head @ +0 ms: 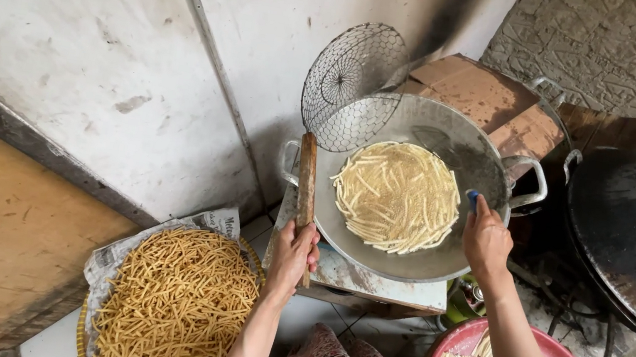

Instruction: The person deep-fries bundles of thin noodles in a wok of hot oil. They use a wire skimmer to lower the noodles into the oil, stir them to ensure even cooking, and lift them out to drain excess oil.

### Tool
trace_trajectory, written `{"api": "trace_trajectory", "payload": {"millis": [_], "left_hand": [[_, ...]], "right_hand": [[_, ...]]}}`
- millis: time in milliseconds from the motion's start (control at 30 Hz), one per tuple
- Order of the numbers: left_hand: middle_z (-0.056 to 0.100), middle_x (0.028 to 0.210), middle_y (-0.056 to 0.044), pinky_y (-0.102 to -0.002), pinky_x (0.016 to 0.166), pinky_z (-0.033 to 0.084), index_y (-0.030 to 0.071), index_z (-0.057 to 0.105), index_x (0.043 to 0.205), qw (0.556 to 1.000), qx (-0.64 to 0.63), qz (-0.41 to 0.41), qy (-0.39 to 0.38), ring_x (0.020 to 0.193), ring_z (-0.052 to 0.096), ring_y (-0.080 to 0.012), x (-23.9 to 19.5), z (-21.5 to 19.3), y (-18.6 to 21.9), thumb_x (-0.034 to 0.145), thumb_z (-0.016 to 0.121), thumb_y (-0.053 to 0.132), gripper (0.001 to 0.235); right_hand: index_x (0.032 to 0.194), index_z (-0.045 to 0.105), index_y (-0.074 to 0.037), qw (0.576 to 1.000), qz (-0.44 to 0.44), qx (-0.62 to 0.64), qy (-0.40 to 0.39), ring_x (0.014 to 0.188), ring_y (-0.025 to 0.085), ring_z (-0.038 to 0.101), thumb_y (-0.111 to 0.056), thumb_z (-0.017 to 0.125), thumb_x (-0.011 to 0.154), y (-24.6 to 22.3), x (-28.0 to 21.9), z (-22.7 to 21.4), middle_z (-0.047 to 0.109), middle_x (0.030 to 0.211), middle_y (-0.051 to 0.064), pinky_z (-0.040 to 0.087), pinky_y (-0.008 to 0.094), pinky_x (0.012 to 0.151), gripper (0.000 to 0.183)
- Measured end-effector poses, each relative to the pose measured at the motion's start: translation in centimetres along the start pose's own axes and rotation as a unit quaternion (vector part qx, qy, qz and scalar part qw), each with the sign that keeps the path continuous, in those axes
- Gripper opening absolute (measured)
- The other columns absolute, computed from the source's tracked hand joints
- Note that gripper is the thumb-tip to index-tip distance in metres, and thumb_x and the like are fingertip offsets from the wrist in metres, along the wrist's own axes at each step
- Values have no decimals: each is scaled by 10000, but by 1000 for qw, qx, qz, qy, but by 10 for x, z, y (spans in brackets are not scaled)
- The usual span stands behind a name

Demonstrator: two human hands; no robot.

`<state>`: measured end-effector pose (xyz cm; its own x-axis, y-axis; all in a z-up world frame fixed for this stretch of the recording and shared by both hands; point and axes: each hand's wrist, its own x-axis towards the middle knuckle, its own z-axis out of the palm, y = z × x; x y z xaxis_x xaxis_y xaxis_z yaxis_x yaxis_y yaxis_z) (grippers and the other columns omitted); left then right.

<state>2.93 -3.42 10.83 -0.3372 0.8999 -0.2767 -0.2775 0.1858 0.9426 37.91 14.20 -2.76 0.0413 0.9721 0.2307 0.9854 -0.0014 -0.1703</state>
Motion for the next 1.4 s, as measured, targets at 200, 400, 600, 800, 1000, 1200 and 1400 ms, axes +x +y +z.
{"api": "trace_trajectory", "payload": {"millis": [200, 400, 600, 800, 1000, 1200, 1400], "left_hand": [[493, 560, -55, -272, 329, 456, 52, 529, 871, 1000, -9, -13, -5, 396, 448, -110, 4, 3, -10, 975, 566, 195, 180], [530, 710, -64, -273, 344, 464, 42, 530, 957, 1000, -23, -12, 0, 437, 475, -99, 12, -4, -26, 984, 559, 190, 154], [525, 759, -59, -261, 340, 476, 20, 529, 1003, 1000, -30, -8, 7, 445, 479, -92, 16, -11, -29, 999, 545, 193, 174], [551, 839, -30, -246, 405, 413, 62, 520, 949, 998, -49, -27, -26, 514, 484, -78, 17, -14, -29, 1052, 526, 158, 141], [549, 827, -27, -248, 403, 406, 62, 527, 955, 998, -45, -37, -26, 511, 480, -78, 19, -10, -32, 1037, 541, 160, 128], [537, 809, -25, -254, 399, 393, 64, 513, 956, 997, -53, -53, -21, 503, 467, -78, 21, -7, -31, 1029, 540, 166, 128], [535, 815, -15, -251, 423, 396, 78, 512, 951, 997, -48, -56, -18, 516, 461, -76, 19, -9, -26, 1024, 541, 163, 116]], "right_hand": [[1518, 518, -215, 999, 6, -27, -24, 890, 362, 759, -319, 492, 995, 19, 6, 86, 696, 1030, 101, 620, 481, 744, 534], [1510, 531, -304, 998, -26, -4, -48, 821, 415, 742, -334, 492, 1013, -33, -18, 0, 678, 1037, 91, 614, 503, 736, 499], [1479, 594, -278, 992, -14, 88, -85, 969, 461, 708, -327, 585, 1014, -20, -53, -105, 732, 1089, 166, 580, 553, 798, 468], [1382, 693, -218, 927, 87, 215, -294, 596, 189, 442, -181, 586, 978, -27, -87, -205, 621, 758, 74, 319, 344, 559, 420], [1498, 535, -259, 915, 89, 128, -372, 552, 163, 546, -209, 520, 1041, -58, -110, -187, 663, 763, 67, 453, 294, 499, 459], [1515, 500, -176, 963, -4, 130, -237, 669, 337, 722, -217, 514, 1039, -57, -101, -90, 740, 940, 224, 580, 441, 582, 478], [1449, 606, -370, 956, 66, 120, -259, 884, 233, 748, -313, 625, 956, -20, -87, -203, 771, 1183, 20, 497, 368, 708, 496]]}}
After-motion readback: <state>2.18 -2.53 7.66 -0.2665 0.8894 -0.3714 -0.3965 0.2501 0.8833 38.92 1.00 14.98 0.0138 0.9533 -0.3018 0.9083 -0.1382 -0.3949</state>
